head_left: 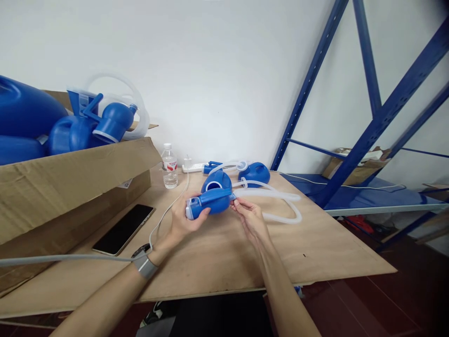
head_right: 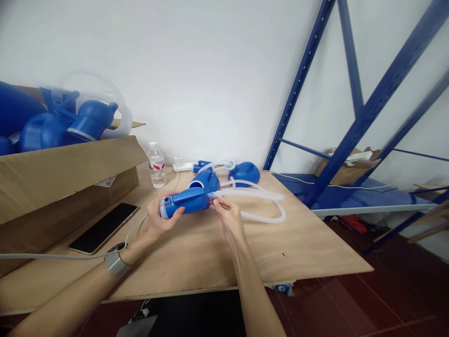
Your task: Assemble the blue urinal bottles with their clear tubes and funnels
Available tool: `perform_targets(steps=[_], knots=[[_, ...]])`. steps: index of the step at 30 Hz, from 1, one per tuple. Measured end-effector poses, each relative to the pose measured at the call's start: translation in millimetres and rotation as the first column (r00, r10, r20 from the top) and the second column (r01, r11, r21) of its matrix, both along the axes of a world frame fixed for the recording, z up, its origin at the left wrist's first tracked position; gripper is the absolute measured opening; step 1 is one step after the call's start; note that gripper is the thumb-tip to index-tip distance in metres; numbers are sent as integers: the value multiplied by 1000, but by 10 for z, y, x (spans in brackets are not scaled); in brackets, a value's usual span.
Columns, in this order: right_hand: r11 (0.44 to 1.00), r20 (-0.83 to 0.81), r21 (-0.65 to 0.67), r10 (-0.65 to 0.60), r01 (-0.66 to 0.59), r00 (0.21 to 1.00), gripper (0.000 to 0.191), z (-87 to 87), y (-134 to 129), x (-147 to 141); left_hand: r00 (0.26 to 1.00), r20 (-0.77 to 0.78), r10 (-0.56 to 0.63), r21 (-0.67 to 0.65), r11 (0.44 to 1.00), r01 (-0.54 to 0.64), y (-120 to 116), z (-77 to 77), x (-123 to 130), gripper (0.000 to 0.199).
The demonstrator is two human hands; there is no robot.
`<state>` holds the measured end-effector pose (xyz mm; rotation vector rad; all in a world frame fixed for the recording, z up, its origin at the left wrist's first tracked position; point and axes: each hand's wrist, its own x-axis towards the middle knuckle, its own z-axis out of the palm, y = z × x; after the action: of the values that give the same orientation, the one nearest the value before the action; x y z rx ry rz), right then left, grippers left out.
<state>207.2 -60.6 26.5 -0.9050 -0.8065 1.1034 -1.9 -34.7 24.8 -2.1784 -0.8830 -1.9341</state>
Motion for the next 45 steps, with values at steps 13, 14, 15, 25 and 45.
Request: perform_targets(steps=[13,14,15,25,45], knots=[[993,181,76,-99,86,978,39,82,-208,31,890,-455,32,486,847,218,207,-269,-220,35],[989,230,101,-132,111,964,39,99,-226,28,882,-469,37,487,844,223,212,-279,-232,35],[982,272,130,-167,136,948,39,112,-240,18,875,-482,37,479,848,228,214,-289,-244,36],[917,278,264,-369,299,887,38,45,-241,-243,913,-401,-75,216,961,174,143,-423,-169,50],[1000,55,13,-10,9,998,43,-40,-203,155,892,-430,-139,229,939,256,78,-285,-119,58]])
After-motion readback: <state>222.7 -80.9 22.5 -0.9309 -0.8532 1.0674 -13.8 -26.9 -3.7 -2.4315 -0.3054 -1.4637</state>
